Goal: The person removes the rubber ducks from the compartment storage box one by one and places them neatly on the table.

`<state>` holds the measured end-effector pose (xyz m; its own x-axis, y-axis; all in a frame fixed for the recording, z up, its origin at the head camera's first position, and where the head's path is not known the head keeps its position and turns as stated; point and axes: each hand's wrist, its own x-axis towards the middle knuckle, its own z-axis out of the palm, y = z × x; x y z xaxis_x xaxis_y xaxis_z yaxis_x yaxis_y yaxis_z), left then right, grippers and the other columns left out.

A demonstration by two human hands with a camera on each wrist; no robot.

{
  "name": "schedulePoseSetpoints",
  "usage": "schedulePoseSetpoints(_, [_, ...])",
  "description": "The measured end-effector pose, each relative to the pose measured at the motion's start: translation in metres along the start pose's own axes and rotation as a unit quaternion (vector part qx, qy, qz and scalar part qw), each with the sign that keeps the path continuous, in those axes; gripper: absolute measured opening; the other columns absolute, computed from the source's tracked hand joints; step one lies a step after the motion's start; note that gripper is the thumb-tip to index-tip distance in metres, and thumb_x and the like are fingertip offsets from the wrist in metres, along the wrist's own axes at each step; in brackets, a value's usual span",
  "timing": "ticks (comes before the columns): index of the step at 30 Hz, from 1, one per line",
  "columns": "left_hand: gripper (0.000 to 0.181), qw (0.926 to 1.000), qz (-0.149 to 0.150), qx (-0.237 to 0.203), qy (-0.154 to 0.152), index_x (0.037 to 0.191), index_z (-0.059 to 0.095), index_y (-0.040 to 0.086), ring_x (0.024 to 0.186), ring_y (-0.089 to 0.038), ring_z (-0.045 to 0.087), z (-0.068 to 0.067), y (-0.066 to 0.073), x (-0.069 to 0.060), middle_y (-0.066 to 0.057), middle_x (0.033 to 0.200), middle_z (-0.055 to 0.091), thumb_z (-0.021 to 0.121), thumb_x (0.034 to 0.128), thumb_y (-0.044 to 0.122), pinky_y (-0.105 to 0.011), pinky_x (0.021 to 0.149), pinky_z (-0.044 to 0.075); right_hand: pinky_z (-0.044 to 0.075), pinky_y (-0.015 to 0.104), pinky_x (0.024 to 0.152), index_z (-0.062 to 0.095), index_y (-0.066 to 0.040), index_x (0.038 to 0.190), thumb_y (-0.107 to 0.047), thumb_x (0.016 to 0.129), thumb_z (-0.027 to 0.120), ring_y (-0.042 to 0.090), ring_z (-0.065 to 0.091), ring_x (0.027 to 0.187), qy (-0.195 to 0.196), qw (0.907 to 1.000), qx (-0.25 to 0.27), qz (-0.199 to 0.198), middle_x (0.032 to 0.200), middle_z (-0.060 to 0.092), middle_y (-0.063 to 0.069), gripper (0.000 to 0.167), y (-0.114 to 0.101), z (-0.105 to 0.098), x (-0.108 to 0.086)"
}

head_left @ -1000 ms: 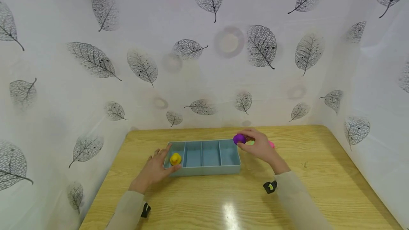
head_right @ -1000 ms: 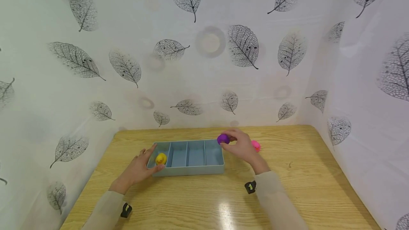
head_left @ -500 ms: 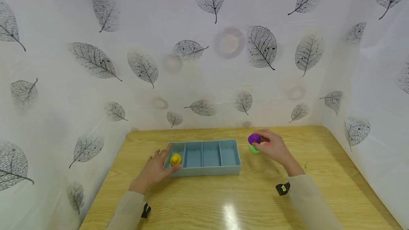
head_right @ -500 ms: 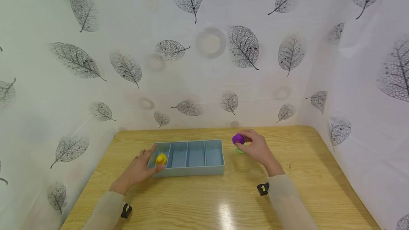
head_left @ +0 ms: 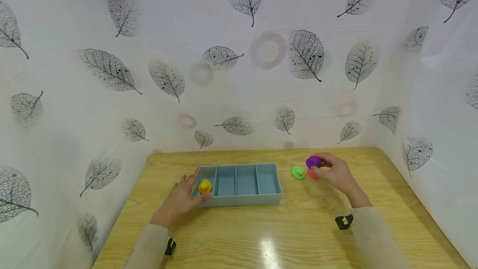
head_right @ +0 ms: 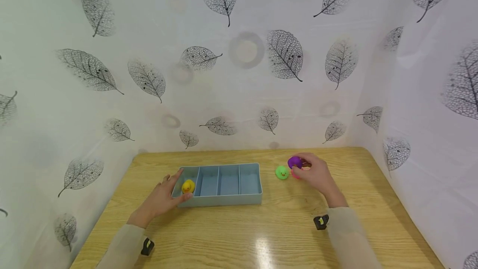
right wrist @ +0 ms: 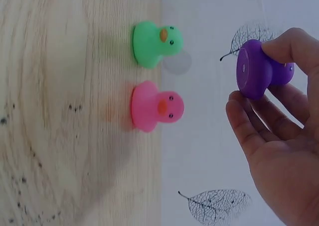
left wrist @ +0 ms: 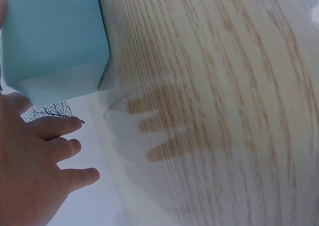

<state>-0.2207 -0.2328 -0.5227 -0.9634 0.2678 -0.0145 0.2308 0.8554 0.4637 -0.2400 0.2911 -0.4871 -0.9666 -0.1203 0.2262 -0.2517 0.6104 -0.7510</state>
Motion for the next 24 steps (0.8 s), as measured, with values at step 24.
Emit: schedulePoseSetpoints(24, [0.102, 1.0, 0.004, 0.002, 0.001, 0.171, 0.019, 0.016, 0.155, -0.056, 0.027, 0.001, -0.001, 0.0, -0.019, 0.169, 0.037, 0.064, 0.0948, 0.068, -0.079, 0.12, 0.022, 0.053, 0.011, 0.079, 0.064, 0.002, 0.14, -0.016, 0.099, 0.074, 0.042, 0.07, 0.111, 0.012, 0.998, -0.038, 0.05, 0.131, 0.067, 0.032, 0.046, 0.032, -0.025, -0.007])
